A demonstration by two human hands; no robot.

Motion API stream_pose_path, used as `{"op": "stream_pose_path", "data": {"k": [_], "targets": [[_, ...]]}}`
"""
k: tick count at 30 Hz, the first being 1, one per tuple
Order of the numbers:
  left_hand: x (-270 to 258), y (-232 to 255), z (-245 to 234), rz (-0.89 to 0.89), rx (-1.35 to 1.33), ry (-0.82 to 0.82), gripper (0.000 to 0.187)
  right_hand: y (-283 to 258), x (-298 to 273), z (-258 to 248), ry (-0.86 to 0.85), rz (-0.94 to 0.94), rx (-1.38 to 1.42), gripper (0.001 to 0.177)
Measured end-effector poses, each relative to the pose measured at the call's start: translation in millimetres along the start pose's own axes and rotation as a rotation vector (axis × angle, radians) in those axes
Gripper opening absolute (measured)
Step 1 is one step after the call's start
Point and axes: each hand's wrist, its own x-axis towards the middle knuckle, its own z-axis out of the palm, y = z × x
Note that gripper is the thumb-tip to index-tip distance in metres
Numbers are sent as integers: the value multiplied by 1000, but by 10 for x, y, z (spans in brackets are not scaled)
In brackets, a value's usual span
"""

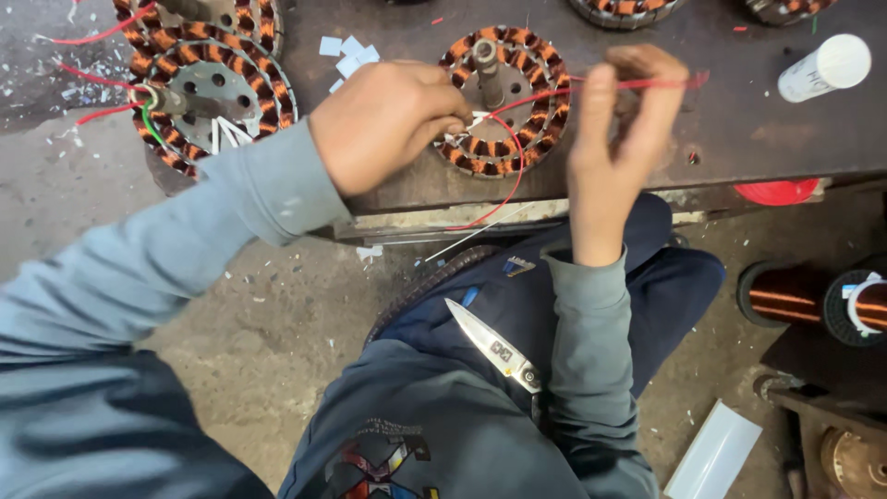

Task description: The person inserts white insulating spacers into the slots of a copper-wound motor stator, then threads red and green wires through the slots and secures them. The person uses shears to trim wire ends and repeats the process on multiple stators.

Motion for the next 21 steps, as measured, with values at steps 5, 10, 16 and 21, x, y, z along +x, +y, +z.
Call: {"op": "stream_pose_path", "data": {"k": [5, 10, 16, 21], "targets": [[111, 108, 188, -214, 28, 87, 15, 57, 11, 112, -211, -114, -180, 48], [165, 48, 305, -255, 77, -8, 17, 53, -51, 139, -199, -56, -153, 47], [92, 34, 448, -110, -83, 162, 19, 32, -3, 83, -227, -114, -157, 49], [-12, 128, 594, -126, -34, 315, 17, 38, 1, 69, -230, -148, -115, 50]]}}
